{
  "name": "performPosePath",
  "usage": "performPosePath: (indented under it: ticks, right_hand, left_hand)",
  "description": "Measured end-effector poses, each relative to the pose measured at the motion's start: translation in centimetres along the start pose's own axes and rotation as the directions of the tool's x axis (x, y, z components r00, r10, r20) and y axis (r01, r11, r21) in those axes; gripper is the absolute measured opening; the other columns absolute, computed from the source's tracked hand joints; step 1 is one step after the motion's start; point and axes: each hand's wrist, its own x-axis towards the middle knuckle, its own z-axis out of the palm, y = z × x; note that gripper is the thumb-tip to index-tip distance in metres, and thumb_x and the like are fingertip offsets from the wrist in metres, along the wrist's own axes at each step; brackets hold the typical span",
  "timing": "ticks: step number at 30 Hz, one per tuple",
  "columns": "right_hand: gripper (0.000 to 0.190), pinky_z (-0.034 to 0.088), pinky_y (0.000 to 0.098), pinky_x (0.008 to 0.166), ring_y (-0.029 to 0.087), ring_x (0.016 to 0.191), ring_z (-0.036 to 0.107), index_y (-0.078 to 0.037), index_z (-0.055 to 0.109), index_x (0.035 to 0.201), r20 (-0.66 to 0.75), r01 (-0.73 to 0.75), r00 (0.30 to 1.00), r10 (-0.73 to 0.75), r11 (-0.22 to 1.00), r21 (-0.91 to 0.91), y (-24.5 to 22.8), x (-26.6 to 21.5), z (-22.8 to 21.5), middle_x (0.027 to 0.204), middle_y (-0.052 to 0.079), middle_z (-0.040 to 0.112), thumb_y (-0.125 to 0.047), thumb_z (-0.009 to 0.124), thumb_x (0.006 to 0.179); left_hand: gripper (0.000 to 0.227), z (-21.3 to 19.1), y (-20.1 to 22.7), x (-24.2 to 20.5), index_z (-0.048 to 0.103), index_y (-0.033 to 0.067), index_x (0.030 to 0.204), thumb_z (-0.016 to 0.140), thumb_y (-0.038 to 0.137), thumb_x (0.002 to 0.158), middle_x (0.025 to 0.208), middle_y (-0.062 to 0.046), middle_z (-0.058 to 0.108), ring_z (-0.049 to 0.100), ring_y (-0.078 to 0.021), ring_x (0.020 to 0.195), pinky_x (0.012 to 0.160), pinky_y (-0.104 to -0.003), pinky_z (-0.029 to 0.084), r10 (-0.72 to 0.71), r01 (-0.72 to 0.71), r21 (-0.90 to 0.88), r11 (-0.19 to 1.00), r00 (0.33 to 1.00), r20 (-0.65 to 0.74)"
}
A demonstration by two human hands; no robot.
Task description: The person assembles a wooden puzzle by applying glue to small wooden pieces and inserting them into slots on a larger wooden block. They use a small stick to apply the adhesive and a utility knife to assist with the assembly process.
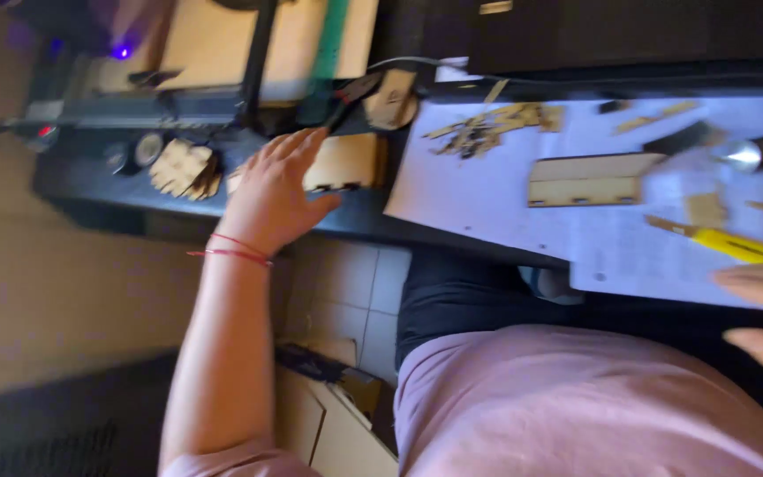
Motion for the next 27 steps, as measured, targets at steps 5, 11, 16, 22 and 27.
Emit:
performPosePath:
  ticks: [5,11,16,22,27]
  right_hand:
    - [0.043,0.053,0.0324,0.101,0.015,0.106,0.071,-0.016,0.07,0.116,-0.011,0.127,0.992,-0.13,0.983,-0.136,-9.8,1.7,-4.4,0.116,-0.001,0.074,-0.028,0.071,0.076]
    - [0.049,0.055,0.0334,0.099,0.016,0.107,0.072,-0.015,0.068,0.121,0.023,0.075,0.997,-0.074,0.997,-0.024,-7.2,-0.8,-3.4,0.119,-0.001,0.074,-0.026,0.071,0.073]
    - [0.047,0.056,0.032,0.098,0.015,0.104,0.073,-0.015,0.069,0.119,-0.004,0.096,0.995,-0.096,0.995,-0.036,-7.9,-0.7,-3.4,0.116,0.0,0.075,-0.025,0.072,0.072]
    - [0.035,0.057,0.0308,0.094,0.016,0.1,0.074,-0.011,0.072,0.109,-0.114,0.182,0.976,-0.187,0.982,-0.052,-12.9,2.0,-4.0,0.113,0.003,0.074,-0.022,0.074,0.076]
    - [0.05,0.054,0.0387,0.103,0.025,0.112,0.068,-0.001,0.062,0.122,-0.079,0.333,0.939,-0.335,0.942,-0.04,-16.4,5.0,-3.9,0.128,0.014,0.065,-0.02,0.079,0.079]
  left_hand:
    - [0.089,0.0,0.0,3.1,0.045,0.0146,0.149,0.072,0.044,0.07,0.145,-0.011,0.052,0.044,-0.0328,0.134,0.104,-0.052,0.035,-0.006,-0.011,0.074,0.997,0.972,0.234]
    - [0.082,-1.0,0.2,3.6,0.05,0.0138,0.142,0.08,0.04,0.07,0.143,-0.014,0.049,0.04,-0.0373,0.134,0.109,-0.051,0.034,-0.077,0.065,0.047,0.997,0.932,0.354]
    - [0.079,-2.8,1.6,3.1,0.05,0.011,0.142,0.079,0.029,0.071,0.147,-0.013,0.048,0.039,-0.0336,0.138,0.112,-0.051,0.032,-0.073,0.117,-0.122,0.986,0.945,0.319]
    - [0.066,-5.0,7.8,0.3,0.061,-0.0019,0.127,0.08,0.026,0.071,0.12,-0.017,0.067,0.064,-0.0299,0.108,0.094,-0.039,0.049,0.137,-0.106,-0.403,0.909,0.989,0.048]
    - [0.059,-5.3,16.9,-0.8,0.057,-0.0008,0.125,0.048,0.048,0.093,0.114,-0.016,0.067,0.066,-0.0295,0.1,0.087,-0.039,0.049,0.569,-0.317,-0.753,0.576,0.818,0.09]
